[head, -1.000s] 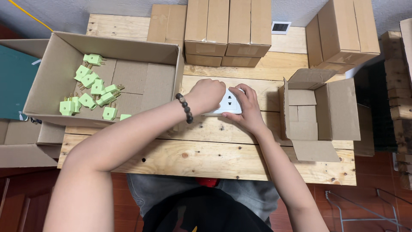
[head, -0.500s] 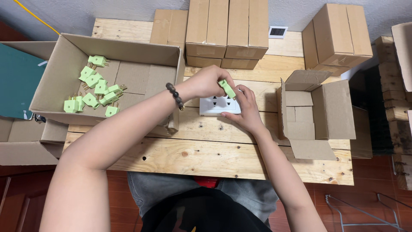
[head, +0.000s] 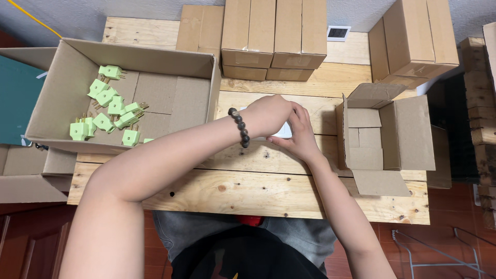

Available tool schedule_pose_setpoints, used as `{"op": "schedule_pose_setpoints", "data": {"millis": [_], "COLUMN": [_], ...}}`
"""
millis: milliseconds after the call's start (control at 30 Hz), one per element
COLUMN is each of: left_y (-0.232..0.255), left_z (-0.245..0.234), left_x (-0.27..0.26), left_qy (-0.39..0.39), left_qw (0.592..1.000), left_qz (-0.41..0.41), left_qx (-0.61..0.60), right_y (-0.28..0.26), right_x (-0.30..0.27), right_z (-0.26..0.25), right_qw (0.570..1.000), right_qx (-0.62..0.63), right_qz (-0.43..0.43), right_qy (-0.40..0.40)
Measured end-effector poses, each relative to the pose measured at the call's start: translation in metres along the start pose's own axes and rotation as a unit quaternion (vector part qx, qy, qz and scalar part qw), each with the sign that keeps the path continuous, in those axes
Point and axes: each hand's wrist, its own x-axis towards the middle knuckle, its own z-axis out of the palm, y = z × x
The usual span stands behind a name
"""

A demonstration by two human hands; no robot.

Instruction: The person picks up light green electrical plug adapters from a cardboard box and inserts them into a white wall socket plate. They repeat this process, placing each adapter into the socket and then into a separate box. The person also handles cardboard boxes, closing and opening them during the task.

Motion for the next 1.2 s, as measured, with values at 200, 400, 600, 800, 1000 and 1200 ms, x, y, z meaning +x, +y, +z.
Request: {"op": "schedule_pose_setpoints", "data": {"millis": [200,400,600,800,1000,1200], "left_y": [0.004,-0.005,-0.019,-0.008,-0.012,0.000], "left_z": [0.031,0.052,0.074,0.063,0.084,0.075], "left_x": [0.032,0.025,-0.002,-0.031,-0.031,-0.048], "left_qy": [0.036,0.095,0.146,0.187,0.239,0.351], "left_qw": [0.997,0.994,0.983,0.966,0.960,0.875], "left_qz": [-0.036,-0.043,-0.088,-0.162,-0.119,-0.085], "left_qx": [0.051,0.027,-0.061,-0.075,-0.087,-0.323], "right_y": [0.038,0.016,0.003,-0.004,0.000,-0.001], "right_x": [-0.011,-0.007,-0.004,-0.002,-0.001,-0.002], "right_z": [0.016,0.007,0.000,-0.002,-0.002,-0.002], "right_qw": [1.000,1.000,1.000,1.000,1.000,0.999], "right_qx": [-0.019,-0.022,-0.010,0.005,-0.006,0.002], "right_qz": [0.004,-0.010,-0.012,0.001,-0.019,-0.031], "right_qy": [-0.001,-0.008,-0.022,-0.027,-0.022,-0.009]}}
